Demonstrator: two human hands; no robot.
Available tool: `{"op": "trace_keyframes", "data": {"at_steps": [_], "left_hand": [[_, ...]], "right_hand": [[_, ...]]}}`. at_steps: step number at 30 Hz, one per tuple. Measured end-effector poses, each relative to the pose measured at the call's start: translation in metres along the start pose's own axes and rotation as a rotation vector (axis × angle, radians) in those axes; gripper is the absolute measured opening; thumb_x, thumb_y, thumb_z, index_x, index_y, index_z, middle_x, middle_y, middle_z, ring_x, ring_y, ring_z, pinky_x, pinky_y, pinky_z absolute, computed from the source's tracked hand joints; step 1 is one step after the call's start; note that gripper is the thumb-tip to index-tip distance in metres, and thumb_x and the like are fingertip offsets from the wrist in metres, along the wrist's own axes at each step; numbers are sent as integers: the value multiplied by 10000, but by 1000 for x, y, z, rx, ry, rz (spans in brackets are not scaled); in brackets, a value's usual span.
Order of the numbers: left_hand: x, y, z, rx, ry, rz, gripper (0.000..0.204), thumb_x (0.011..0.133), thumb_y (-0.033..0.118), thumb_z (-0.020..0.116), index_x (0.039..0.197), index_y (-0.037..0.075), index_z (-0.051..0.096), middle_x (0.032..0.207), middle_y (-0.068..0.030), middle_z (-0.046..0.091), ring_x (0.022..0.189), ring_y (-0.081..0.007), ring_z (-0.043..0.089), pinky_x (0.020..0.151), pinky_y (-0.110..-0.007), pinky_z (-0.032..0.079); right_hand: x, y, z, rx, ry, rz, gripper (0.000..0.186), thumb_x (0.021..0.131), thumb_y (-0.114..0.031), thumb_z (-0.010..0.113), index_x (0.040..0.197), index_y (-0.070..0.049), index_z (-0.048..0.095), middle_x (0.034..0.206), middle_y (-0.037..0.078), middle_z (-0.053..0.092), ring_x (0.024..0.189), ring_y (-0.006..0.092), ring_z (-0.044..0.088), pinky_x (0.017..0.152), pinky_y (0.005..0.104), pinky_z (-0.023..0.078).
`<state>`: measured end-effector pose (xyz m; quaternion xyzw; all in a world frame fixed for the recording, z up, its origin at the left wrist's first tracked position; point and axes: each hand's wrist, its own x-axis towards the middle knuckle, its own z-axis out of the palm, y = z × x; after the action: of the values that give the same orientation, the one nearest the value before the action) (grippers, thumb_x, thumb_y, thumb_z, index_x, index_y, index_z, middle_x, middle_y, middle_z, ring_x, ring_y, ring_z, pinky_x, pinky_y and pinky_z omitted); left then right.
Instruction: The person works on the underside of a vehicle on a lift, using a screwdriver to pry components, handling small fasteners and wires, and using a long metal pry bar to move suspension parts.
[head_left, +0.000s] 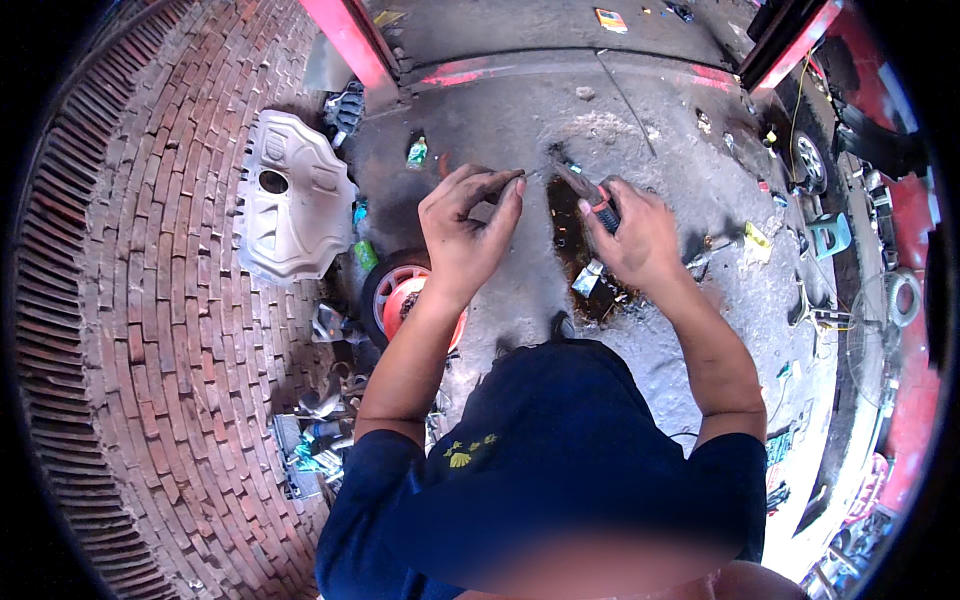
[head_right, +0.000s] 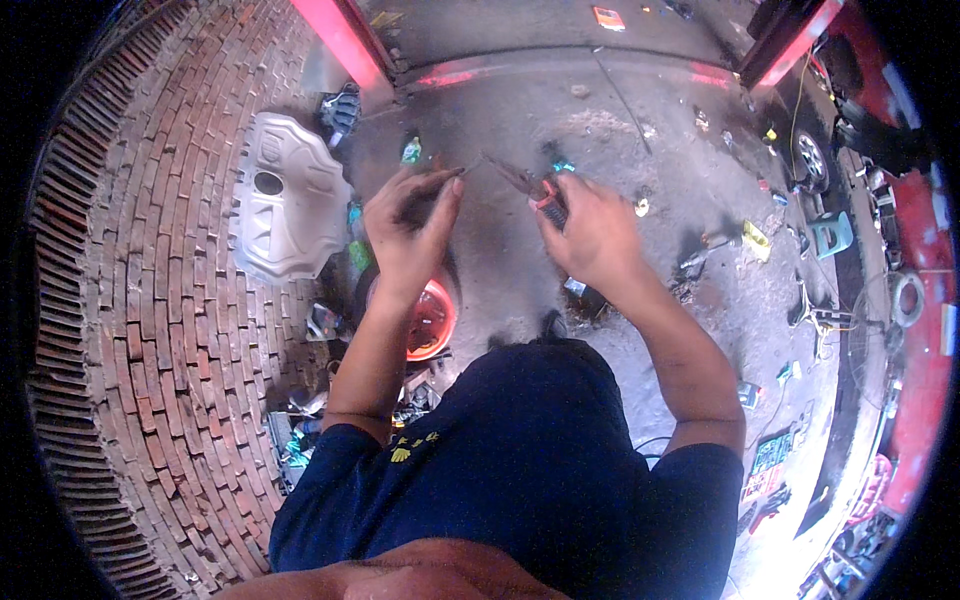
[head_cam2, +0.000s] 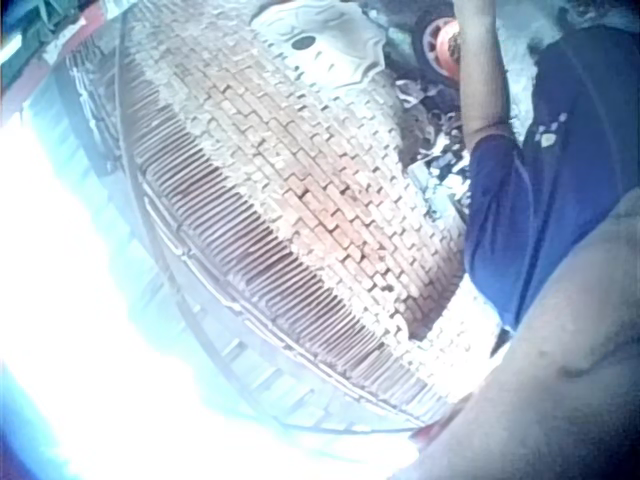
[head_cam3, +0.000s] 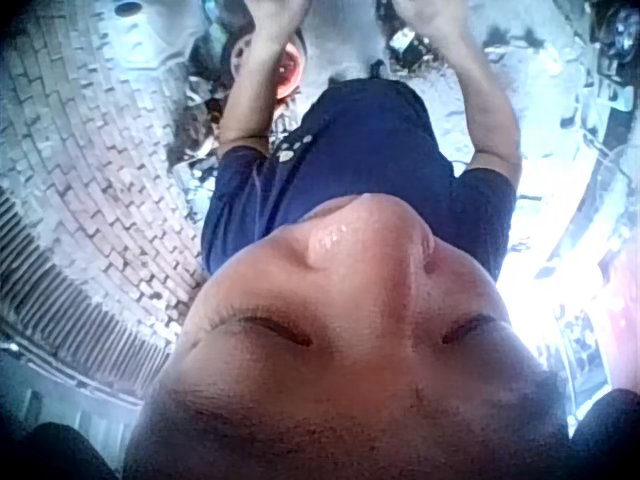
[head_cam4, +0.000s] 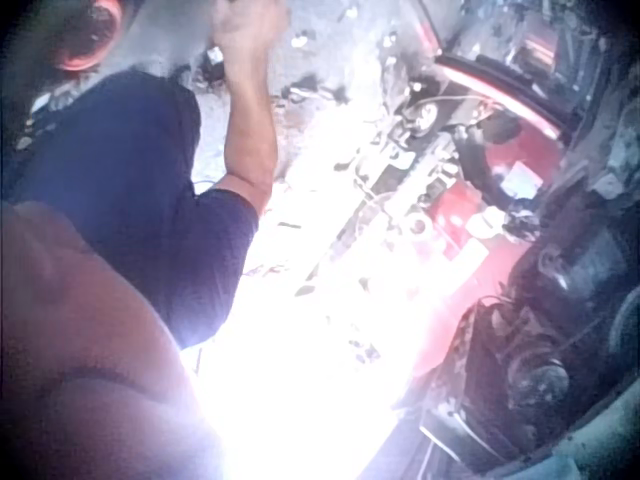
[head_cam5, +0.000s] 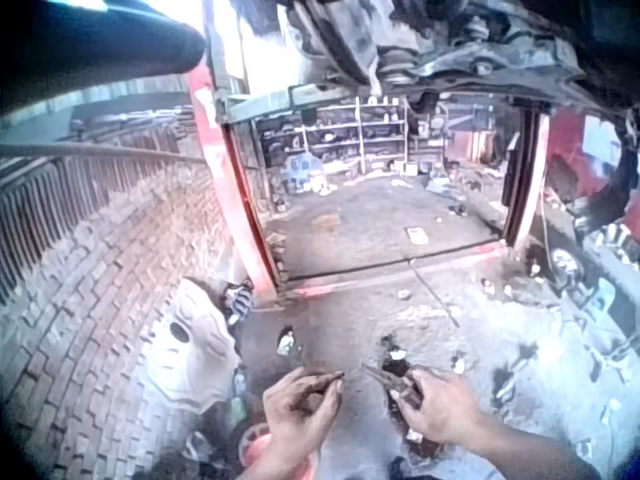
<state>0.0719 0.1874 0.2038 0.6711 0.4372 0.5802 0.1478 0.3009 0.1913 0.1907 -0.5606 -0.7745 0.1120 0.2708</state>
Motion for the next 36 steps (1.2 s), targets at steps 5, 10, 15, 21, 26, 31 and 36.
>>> {"op": "trace_keyframes", "data": {"at_steps": [5,10,15,21,26,31,36], "left_hand": [[-7,-6,4,-219,-43,-313,116,871,36,786,963,-30,758,818,-61,726,718,-112,671,697,-252,522],[-6,0,14,-645,30,-554,116,894,59,799,961,-20,747,817,-30,716,731,-96,657,697,-243,524],[-7,5,23,-697,89,-561,116,891,70,811,930,-5,732,814,-28,713,722,-97,652,693,-243,523],[-13,11,35,-700,65,-462,66,903,38,778,904,-3,726,825,-15,660,748,-76,584,680,-236,460],[-26,28,50,-582,9,-390,99,891,25,758,852,-11,675,841,-48,641,781,-122,582,715,-265,444],[-10,30,47,-393,-63,-407,121,921,83,777,898,-24,724,812,-11,655,730,-76,564,655,-248,441],[-10,2,40,-368,-52,-372,143,935,107,777,949,-18,708,800,8,649,746,-64,579,671,-229,460]], "right_hand": [[-3,-3,5,65,106,-75,251,934,-257,702,956,-24,610,857,202,646,809,449,638,736,489,513],[-2,-1,7,101,156,-77,217,928,-218,704,949,-25,608,838,195,638,795,448,634,727,485,513],[-2,-2,9,40,225,22,212,904,-208,712,959,-30,609,841,189,650,815,445,652,734,498,524],[3,12,13,-63,290,88,221,854,-234,745,947,-92,604,892,119,691,819,376,695,678,495,536],[2,23,15,-80,330,106,221,849,-215,741,974,-88,611,887,126,682,815,391,688,691,490,535],[-2,30,9,-138,362,116,236,852,-197,733,1022,-88,609,945,147,692,846,401,692,734,495,550],[-16,20,-3,-195,197,2,367,912,-253,707,1173,-23,591,1131,243,638,1116,422,619,918,485,516]]}}
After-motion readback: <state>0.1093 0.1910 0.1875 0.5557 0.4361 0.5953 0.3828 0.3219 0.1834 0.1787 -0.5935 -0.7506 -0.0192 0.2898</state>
